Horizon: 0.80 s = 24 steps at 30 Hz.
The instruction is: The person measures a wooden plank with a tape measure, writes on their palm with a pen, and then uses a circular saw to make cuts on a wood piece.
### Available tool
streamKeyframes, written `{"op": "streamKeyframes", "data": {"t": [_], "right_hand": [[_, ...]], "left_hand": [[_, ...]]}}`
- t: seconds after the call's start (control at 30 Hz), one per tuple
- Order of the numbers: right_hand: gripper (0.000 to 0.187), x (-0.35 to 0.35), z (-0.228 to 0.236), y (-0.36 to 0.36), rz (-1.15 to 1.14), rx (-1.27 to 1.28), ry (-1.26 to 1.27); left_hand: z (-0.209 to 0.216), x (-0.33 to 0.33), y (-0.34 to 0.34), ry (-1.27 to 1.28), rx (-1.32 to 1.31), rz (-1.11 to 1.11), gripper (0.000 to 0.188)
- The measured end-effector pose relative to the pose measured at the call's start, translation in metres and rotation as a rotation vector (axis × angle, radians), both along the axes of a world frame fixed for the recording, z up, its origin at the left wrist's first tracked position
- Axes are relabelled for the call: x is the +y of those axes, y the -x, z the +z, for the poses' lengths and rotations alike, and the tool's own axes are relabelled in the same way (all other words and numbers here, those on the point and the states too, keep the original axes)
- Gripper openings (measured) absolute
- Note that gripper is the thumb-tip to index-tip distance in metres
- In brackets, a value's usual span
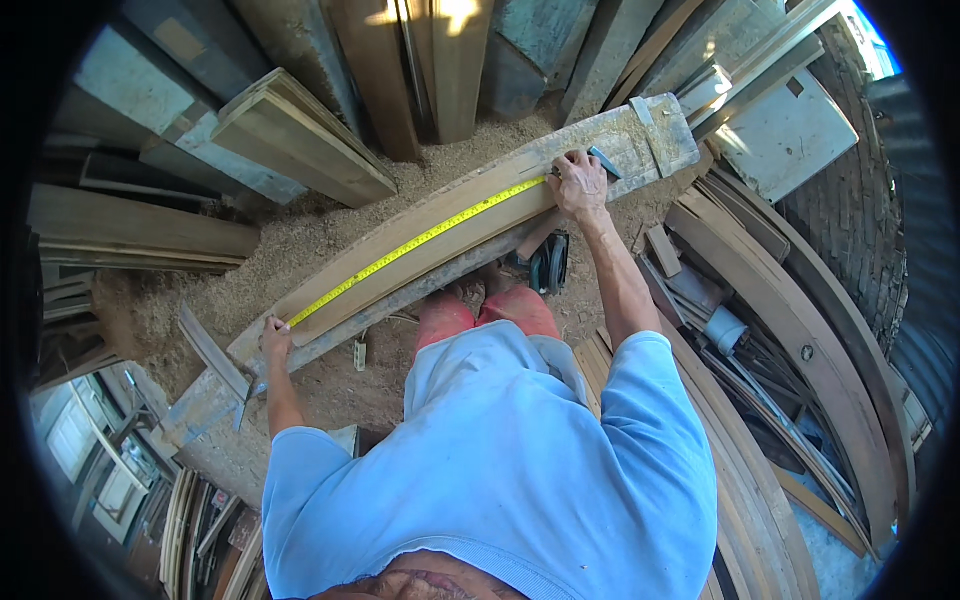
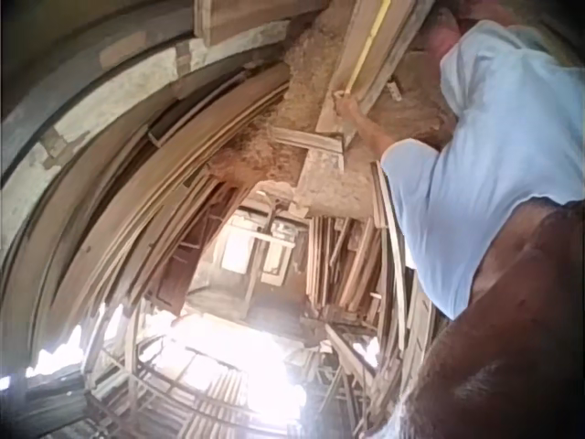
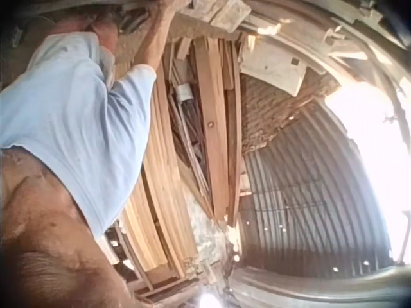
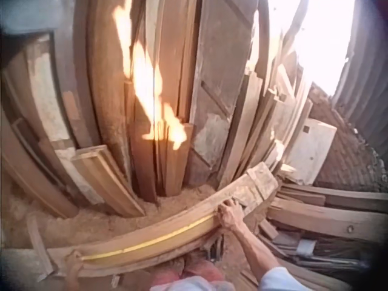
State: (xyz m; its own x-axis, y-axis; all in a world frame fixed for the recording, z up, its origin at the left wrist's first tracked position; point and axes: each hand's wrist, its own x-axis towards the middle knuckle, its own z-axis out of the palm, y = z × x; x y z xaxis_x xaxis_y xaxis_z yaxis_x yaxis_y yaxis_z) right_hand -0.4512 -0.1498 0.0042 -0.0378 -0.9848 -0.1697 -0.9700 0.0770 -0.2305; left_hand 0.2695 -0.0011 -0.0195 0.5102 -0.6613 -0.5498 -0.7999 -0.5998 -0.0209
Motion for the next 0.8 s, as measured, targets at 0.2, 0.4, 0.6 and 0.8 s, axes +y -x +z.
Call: {"op": "streamKeyframes", "data": {"t": [0.2, 0.4, 0.6, 0.8], "right_hand": [[0.032, 0.001, 0.0, 0.002, 0.009, -0.036, 0.022], [0.031, -0.002, -0.006, 0.007, 0.026, -0.06, 0.014], [0.031, -0.008, -0.002, 0.006, 0.014, -0.046, -0.1], [0.031, -0.013, -0.004, 0.006, 0.018, -0.024, -0.163]], "left_hand": [[0.01, -0.007, 0.012, 0.037, -0.012, 0.027, 0.017], [0.018, -0.01, 0.022, 0.075, 0.008, 0.025, 0.016], [0.011, -0.008, 0.016, 0.072, -0.021, 0.019, 0.015], [0.022, -0.015, 0.029, 0.071, 0.005, 0.086, 0.014]]}}
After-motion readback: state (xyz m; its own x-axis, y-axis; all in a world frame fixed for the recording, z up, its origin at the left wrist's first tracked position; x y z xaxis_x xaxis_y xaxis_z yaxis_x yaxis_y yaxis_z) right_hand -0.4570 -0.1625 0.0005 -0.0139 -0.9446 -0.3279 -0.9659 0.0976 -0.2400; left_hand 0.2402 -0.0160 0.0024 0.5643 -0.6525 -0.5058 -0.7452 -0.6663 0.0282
